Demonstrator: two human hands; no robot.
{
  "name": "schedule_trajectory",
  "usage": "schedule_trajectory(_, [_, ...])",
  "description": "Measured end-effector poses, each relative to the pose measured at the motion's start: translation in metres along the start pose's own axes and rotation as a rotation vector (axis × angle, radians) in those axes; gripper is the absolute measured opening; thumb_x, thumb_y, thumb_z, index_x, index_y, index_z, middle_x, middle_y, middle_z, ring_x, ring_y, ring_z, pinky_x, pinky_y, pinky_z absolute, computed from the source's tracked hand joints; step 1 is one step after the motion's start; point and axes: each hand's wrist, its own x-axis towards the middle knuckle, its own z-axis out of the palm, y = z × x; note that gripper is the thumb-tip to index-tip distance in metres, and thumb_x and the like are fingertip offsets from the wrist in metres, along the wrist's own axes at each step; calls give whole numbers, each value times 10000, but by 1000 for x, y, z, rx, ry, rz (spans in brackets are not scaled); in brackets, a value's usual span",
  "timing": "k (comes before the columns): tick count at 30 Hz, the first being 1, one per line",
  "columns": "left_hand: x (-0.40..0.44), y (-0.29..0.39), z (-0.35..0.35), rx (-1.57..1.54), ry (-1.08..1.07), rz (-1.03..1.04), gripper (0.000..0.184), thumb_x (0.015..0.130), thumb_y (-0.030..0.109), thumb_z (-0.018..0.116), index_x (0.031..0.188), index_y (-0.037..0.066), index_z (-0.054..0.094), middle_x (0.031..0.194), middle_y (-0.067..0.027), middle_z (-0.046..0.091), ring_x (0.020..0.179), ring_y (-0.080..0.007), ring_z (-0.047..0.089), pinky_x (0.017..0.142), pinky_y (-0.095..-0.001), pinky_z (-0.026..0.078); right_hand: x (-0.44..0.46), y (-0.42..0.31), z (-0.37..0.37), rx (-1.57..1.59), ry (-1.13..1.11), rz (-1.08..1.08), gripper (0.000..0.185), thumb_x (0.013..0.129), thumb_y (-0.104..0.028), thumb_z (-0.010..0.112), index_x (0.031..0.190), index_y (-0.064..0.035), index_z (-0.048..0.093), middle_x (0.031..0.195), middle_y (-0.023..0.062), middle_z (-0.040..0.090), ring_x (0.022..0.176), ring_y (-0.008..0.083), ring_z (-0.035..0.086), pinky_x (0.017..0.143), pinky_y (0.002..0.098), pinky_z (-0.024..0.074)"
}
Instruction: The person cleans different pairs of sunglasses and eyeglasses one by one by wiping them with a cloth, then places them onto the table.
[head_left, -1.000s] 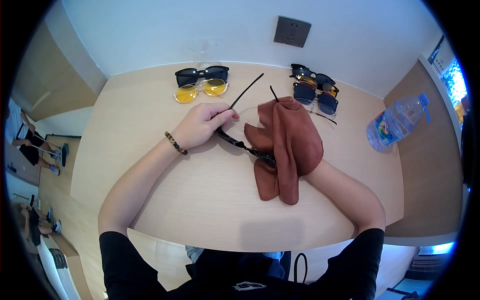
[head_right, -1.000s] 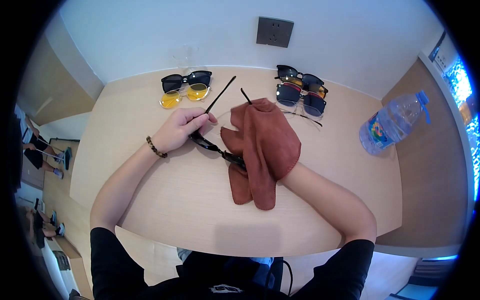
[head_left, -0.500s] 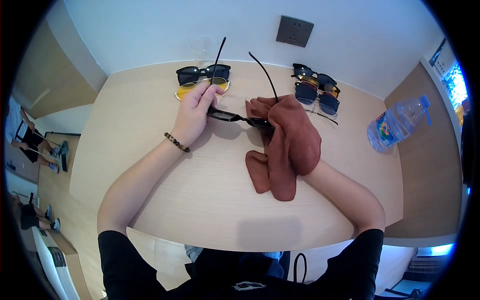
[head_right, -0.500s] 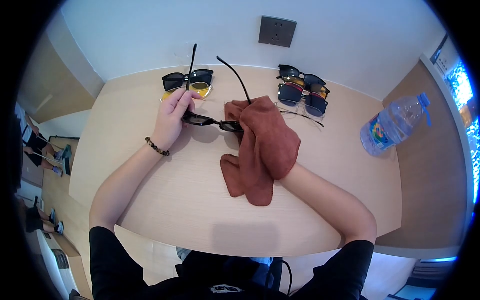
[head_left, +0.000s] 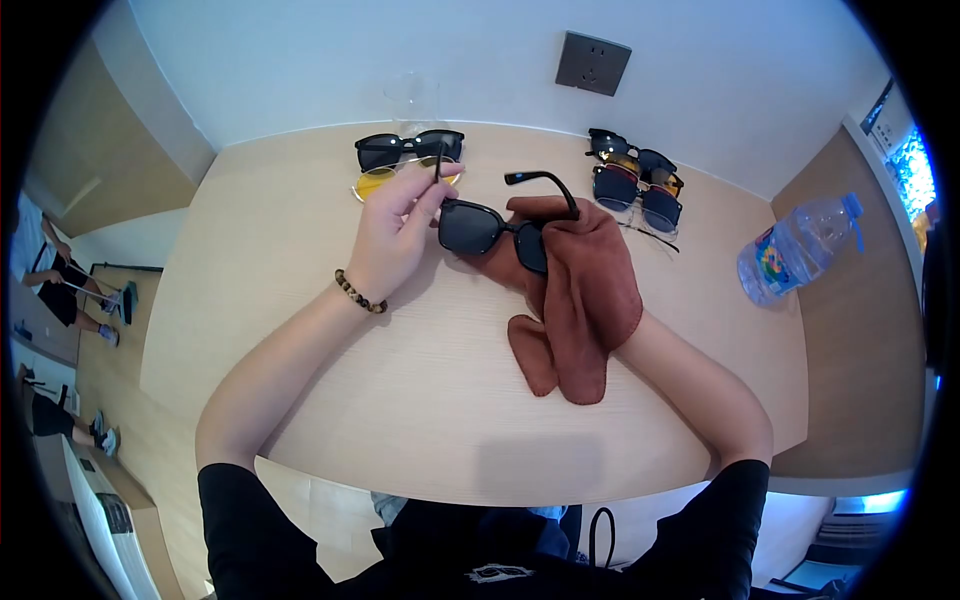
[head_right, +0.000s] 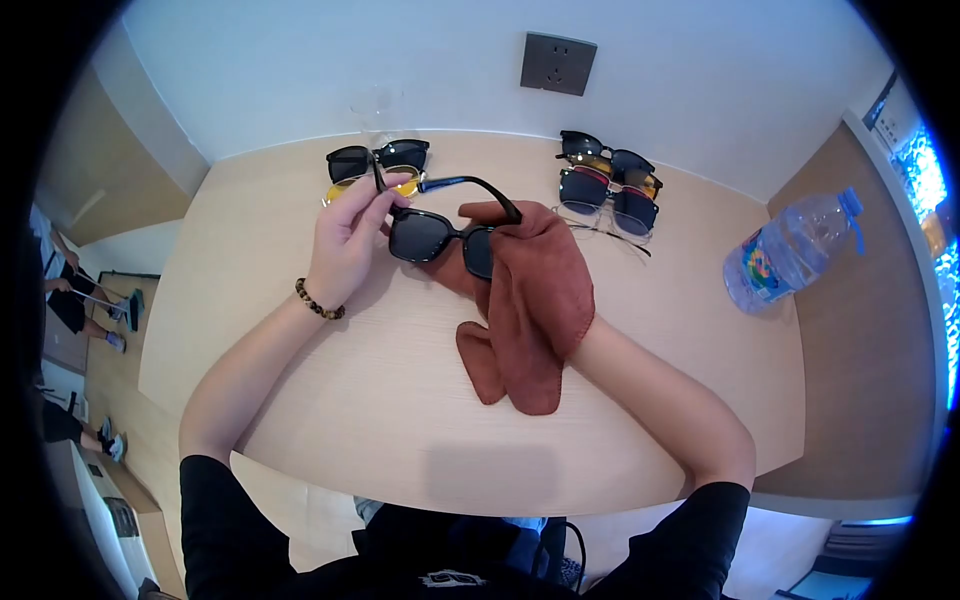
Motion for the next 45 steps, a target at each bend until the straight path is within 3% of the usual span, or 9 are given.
schedule_trajectory(6, [-2, 1, -6, 304, -212, 104, 266, 1082, 103, 510, 1270, -12, 659, 1033, -72, 670, 850, -125, 645, 696, -248, 537, -8, -4, 14, 389, 46, 7, 265, 1024, -30, 444, 1181, 78, 628, 1079, 178, 707, 964, 226, 710, 851, 309, 643])
schedule_trajectory(16, [-2, 15, 3, 142, -228, -143, 286, 1075, 71, 483, 1317, -3, 618, 952, -106, 698, 858, -176, 662, 837, -319, 528, -10, -10, 12, 201, 27, -113, 385, 1076, -285, 473, 1092, 75, 610, 1082, 159, 649, 866, 203, 666, 754, 304, 598])
schedule_trajectory(20, [-5, 15, 6, 252, -307, 60, 320, 1052, 65, 516, 1352, 25, 620, 941, -111, 674, 846, -202, 657, 810, -330, 520, -18, -17, 7, 243, 10, 2, 531, 1070, -417, 398, 1115, 69, 606, 1077, 164, 660, 855, 207, 636, 767, 347, 570])
schedule_trajectory(22, [-6, 18, 5, 303, -414, 80, 358, 1026, 73, 527, 1370, 73, 626, 908, -147, 637, 813, -309, 646, 756, -372, 527, -17, -16, 6, 226, -33, 4, 568, 1073, -447, 367, 1134, 64, 607, 1073, 159, 664, 865, 207, 626, 769, 351, 563])
schedule_trajectory(29, [-2, 18, -9, 94, -553, -210, 385, 1055, 122, 484, 1410, 35, 605, 1050, -92, 667, 1027, -184, 632, 935, -375, 486, -12, -4, -4, -49, -169, -142, 535, 1066, -417, 378, 1209, 37, 623, 1114, 146, 681, 938, 195, 628, 829, 326, 549])
schedule_trajectory(33, [-1, 10, -7, -285, -382, -252, 391, 1089, 209, 456, 1373, -4, 619, 1176, -80, 648, 1118, -149, 585, 1012, -318, 448, -2, 0, -4, -293, -191, -88, 367, 1065, -171, 374, 1252, 59, 590, 1180, 181, 685, 1004, 190, 665, 847, 305, 567])
schedule_trajectory(37, [-4, -5, -4, -130, -247, -324, 342, 1108, 262, 481, 1209, -15, 653, 1064, -42, 658, 1020, -109, 599, 930, -275, 474, -12, -20, 11, 71, -138, 159, 335, 1066, -147, 431, 1290, 69, 556, 1191, 175, 678, 1019, 164, 655, 892, 293, 558])
schedule_trajectory(39, [-3, -12, -4, -199, -163, -356, 340, 1111, 275, 496, 1128, -19, 666, 985, -18, 655, 969, -89, 602, 881, -257, 488, -18, -19, 17, 52, 82, -122, 308, 1048, -117, 549, 1304, 54, 534, 1076, 101, 641, 972, 144, 584, 846, 295, 508])
schedule_trajectory(45, [0, -2, -3, -409, 87, -443, 343, 1113, 280, 497, 1056, -20, 654, 946, 12, 644, 903, -68, 580, 836, -245, 473, -13, -11, -7, -146, -76, -130, 416, 1081, -251, 517, 1369, 46, 474, 1183, 146, 648, 985, 166, 645, 940, 269, 534])
